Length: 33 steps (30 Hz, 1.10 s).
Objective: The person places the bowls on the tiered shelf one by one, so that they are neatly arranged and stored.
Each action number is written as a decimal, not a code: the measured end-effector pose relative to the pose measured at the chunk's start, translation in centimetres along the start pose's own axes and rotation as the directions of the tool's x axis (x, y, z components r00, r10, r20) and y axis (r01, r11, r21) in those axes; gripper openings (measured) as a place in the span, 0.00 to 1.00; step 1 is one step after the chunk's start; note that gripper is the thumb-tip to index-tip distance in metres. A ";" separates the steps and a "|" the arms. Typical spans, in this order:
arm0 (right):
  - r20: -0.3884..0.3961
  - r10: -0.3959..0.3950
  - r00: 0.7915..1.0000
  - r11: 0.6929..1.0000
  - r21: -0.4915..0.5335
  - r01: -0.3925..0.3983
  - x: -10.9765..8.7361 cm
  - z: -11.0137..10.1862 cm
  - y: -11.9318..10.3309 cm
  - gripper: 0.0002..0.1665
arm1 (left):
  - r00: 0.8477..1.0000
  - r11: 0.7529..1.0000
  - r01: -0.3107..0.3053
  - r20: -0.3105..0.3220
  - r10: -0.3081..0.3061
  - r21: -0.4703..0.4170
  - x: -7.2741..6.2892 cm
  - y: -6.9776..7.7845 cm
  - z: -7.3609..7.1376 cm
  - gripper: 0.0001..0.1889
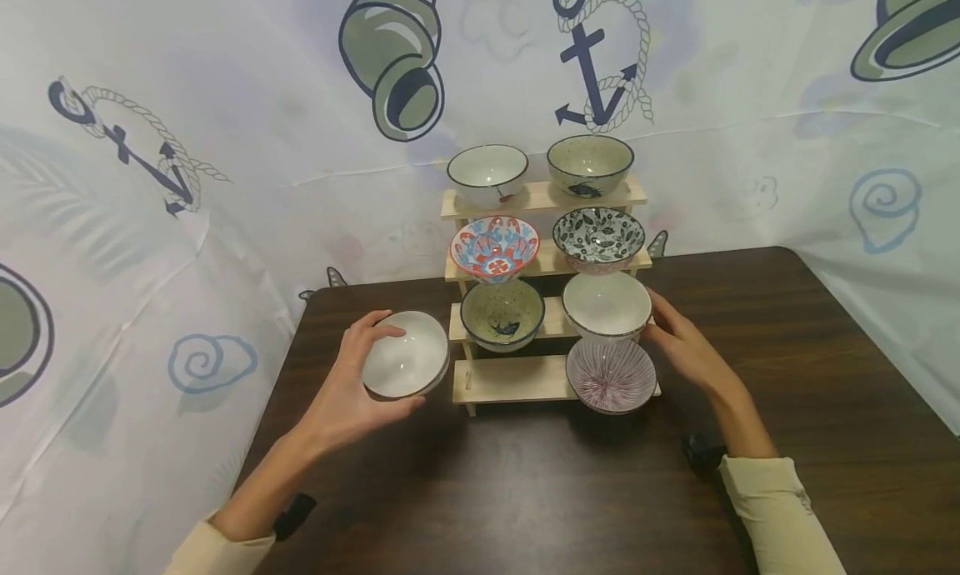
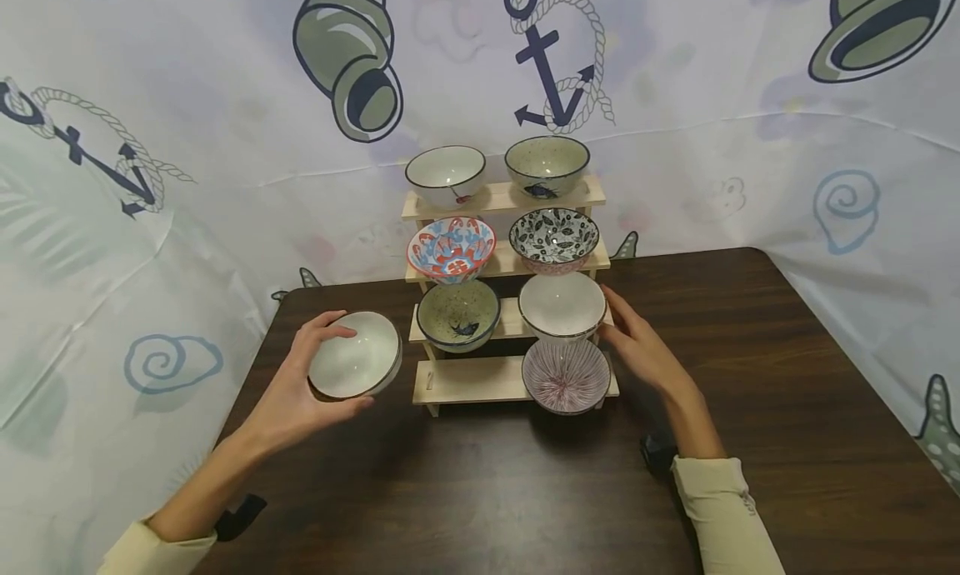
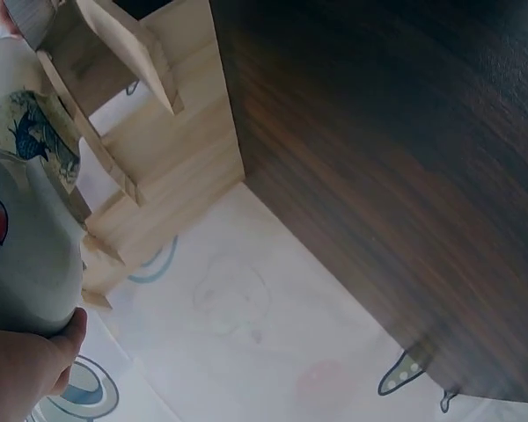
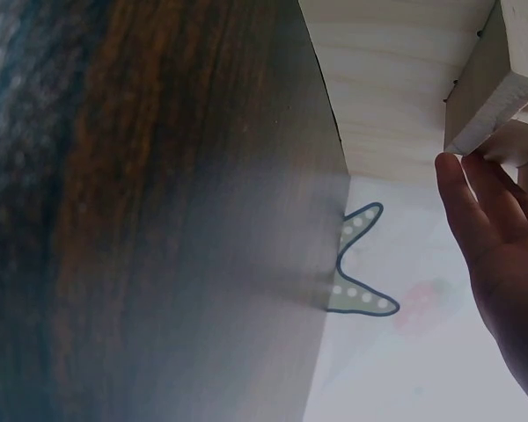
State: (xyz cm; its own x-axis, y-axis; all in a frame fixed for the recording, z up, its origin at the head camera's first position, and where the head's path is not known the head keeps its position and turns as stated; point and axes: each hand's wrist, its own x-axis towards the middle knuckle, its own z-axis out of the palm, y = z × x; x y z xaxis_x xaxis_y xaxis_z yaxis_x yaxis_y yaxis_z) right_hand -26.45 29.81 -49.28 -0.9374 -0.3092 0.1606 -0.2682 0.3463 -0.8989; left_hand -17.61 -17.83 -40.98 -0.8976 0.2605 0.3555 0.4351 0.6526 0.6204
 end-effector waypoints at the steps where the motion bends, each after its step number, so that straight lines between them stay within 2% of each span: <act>1: 0.000 0.002 1.000 1.000 0.001 -0.002 0.0 0.0 0.0 0.40 | 1.000 1.000 -0.003 0.001 0.003 -0.003 0.0 0.1 0.1 0.42; 19: -0.008 0.005 1.000 1.000 -0.012 -0.006 -0.3 -0.2 0.0 0.40 | 0.996 0.999 -0.034 0.078 0.037 -0.028 -0.4 1.2 1.5 0.42; 33: -0.002 0.026 1.000 1.000 -0.008 -0.026 -0.1 -0.2 -0.4 0.41 | 0.992 0.998 -0.047 0.111 0.051 -0.034 -0.9 1.8 2.3 0.42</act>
State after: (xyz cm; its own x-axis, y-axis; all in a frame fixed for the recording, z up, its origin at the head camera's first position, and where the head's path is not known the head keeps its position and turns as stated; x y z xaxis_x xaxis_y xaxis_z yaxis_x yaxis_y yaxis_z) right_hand -26.27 29.86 -48.86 -0.9444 -0.2983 0.1383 -0.2459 0.3616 -0.8993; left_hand -16.16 -15.28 -41.83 -0.8766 0.3710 0.3064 0.4792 0.6150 0.6263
